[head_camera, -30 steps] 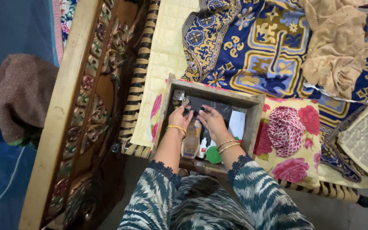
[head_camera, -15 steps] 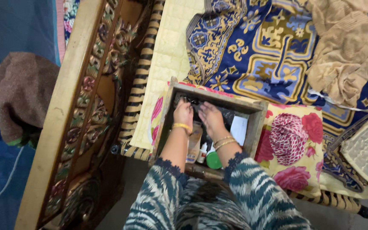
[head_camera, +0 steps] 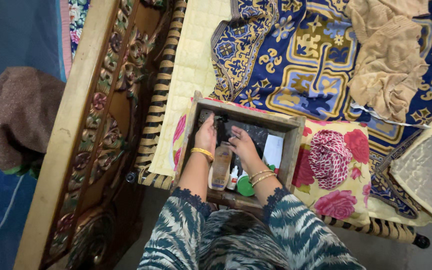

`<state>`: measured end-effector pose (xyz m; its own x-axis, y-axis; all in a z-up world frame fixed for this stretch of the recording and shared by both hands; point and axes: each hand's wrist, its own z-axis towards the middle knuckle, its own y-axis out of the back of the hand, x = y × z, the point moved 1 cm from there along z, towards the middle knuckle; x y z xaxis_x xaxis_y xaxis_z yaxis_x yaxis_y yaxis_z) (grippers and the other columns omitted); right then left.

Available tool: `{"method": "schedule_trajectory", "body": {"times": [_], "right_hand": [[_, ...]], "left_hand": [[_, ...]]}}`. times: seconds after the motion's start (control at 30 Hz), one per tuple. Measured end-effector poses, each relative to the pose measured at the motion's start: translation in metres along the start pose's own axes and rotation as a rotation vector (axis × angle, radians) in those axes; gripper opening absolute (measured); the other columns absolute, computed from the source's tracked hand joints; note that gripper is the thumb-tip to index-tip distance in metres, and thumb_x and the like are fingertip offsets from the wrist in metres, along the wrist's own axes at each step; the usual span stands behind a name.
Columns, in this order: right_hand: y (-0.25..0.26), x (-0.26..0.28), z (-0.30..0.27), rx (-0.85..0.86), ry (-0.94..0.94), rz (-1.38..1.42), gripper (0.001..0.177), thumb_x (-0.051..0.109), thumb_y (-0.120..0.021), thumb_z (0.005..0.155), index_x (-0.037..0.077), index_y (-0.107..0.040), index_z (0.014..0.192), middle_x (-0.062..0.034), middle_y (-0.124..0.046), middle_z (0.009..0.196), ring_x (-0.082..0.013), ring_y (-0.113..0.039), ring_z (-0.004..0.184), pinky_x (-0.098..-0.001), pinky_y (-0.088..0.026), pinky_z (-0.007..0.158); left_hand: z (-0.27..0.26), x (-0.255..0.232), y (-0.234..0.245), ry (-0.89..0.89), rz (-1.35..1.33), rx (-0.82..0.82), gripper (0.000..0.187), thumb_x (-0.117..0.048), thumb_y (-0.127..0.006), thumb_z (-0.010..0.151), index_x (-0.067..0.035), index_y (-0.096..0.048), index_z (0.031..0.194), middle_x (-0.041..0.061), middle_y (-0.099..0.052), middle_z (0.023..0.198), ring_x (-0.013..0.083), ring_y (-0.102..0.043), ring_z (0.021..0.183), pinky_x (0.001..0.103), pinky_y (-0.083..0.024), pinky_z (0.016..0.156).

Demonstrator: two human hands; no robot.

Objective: The person removes a drawer from a wooden dresser, empties its contents onto a nearby bed, wipes the drawer interior with a cloth, and then places the items back into the drawer before returning it to the dresser. The person then opens a second drawer and removes a cloth item.

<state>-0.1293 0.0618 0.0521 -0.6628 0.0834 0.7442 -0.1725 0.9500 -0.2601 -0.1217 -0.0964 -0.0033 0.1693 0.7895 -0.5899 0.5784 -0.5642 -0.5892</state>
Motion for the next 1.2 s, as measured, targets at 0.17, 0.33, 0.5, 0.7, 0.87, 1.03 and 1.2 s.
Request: {"method": "schedule_trajectory", "body": {"times": [0.17, 0.33, 0.5, 0.7, 0.87, 1.03, 1.2], "right_hand": [[0.008, 0.0, -0.021, -0.063, 0.012, -0.092, 0.049, 0.011, -0.059, 0.099, 0.007, -0.05, 0.146, -0.0241, -0.061, 0.14, -0.025, -0.06, 0.121, -0.0345, -0.046, 0.1], [0.006, -0.003, -0.025, -0.005, 0.157, -0.089, 0.046, 0.004, -0.062, 0.094, 0.003, -0.054, 0.139, -0.0165, -0.068, 0.129, -0.0203, -0.063, 0.12, -0.0316, -0.048, 0.101], [0.013, -0.014, -0.033, -0.023, 0.283, -0.218, 0.04, 0.001, -0.062, 0.093, 0.002, -0.06, 0.133, -0.0084, -0.068, 0.129, -0.0146, -0.062, 0.12, -0.0282, -0.047, 0.102], [0.018, -0.015, -0.049, -0.056, 0.161, -0.109, 0.034, 0.005, -0.064, 0.101, 0.0, -0.06, 0.135, -0.023, -0.068, 0.105, -0.0302, -0.064, 0.095, -0.0363, -0.053, 0.086], [0.004, 0.005, -0.069, -0.073, 0.42, -0.588, 0.042, 0.003, -0.068, 0.086, 0.007, -0.065, 0.127, -0.009, -0.07, 0.121, -0.0211, -0.066, 0.11, -0.0339, -0.054, 0.095], [-0.024, 0.028, -0.083, -0.038, 0.68, -1.152, 0.039, 0.013, -0.065, 0.088, 0.014, -0.07, 0.126, -0.0084, -0.068, 0.129, -0.0319, -0.06, 0.124, -0.045, -0.047, 0.106], [-0.056, 0.03, -0.062, -0.065, 0.708, -1.38, 0.038, 0.026, -0.059, 0.089, 0.02, -0.071, 0.125, -0.0043, -0.066, 0.132, -0.0305, -0.054, 0.129, -0.0503, -0.046, 0.1]], "left_hand": [[-0.018, -0.008, -0.002, -0.168, 0.229, -0.001, 0.054, -0.015, -0.055, 0.099, -0.002, -0.049, 0.151, 0.009, -0.05, 0.155, 0.0223, -0.042, 0.145, 0.034, -0.031, 0.118], [-0.039, -0.021, -0.016, -0.389, 0.486, 0.181, 0.049, -0.005, -0.051, 0.098, -0.003, -0.05, 0.147, 0.013, -0.051, 0.156, 0.0244, -0.045, 0.148, 0.036, -0.033, 0.122], [-0.063, -0.073, -0.043, -0.651, 1.028, 0.118, 0.048, 0.004, -0.055, 0.095, -0.006, -0.06, 0.142, 0.018, -0.052, 0.154, 0.0282, -0.04, 0.145, 0.038, -0.03, 0.12], [-0.119, -0.123, -0.083, -0.375, 0.945, -0.077, 0.041, 0.002, -0.06, 0.091, -0.012, -0.065, 0.13, 0.012, -0.069, 0.122, 0.0356, -0.064, 0.102, 0.044, -0.053, 0.093], [-0.146, -0.137, -0.082, -0.982, 1.124, 0.018, 0.06, 0.014, -0.057, 0.072, -0.003, -0.06, 0.129, 0.028, -0.049, 0.133, 0.0415, -0.048, 0.127, 0.042, -0.04, 0.109], [-0.156, -0.128, -0.052, -0.921, 1.314, -0.091, 0.049, 0.014, -0.053, 0.077, -0.009, -0.072, 0.116, 0.017, -0.063, 0.129, 0.0387, -0.053, 0.134, 0.043, -0.04, 0.116], [-0.172, -0.126, -0.029, -0.78, 1.3, -0.173, 0.048, 0.012, -0.053, 0.076, -0.01, -0.073, 0.113, 0.015, -0.062, 0.124, 0.0362, -0.058, 0.121, 0.044, -0.046, 0.106]]}}
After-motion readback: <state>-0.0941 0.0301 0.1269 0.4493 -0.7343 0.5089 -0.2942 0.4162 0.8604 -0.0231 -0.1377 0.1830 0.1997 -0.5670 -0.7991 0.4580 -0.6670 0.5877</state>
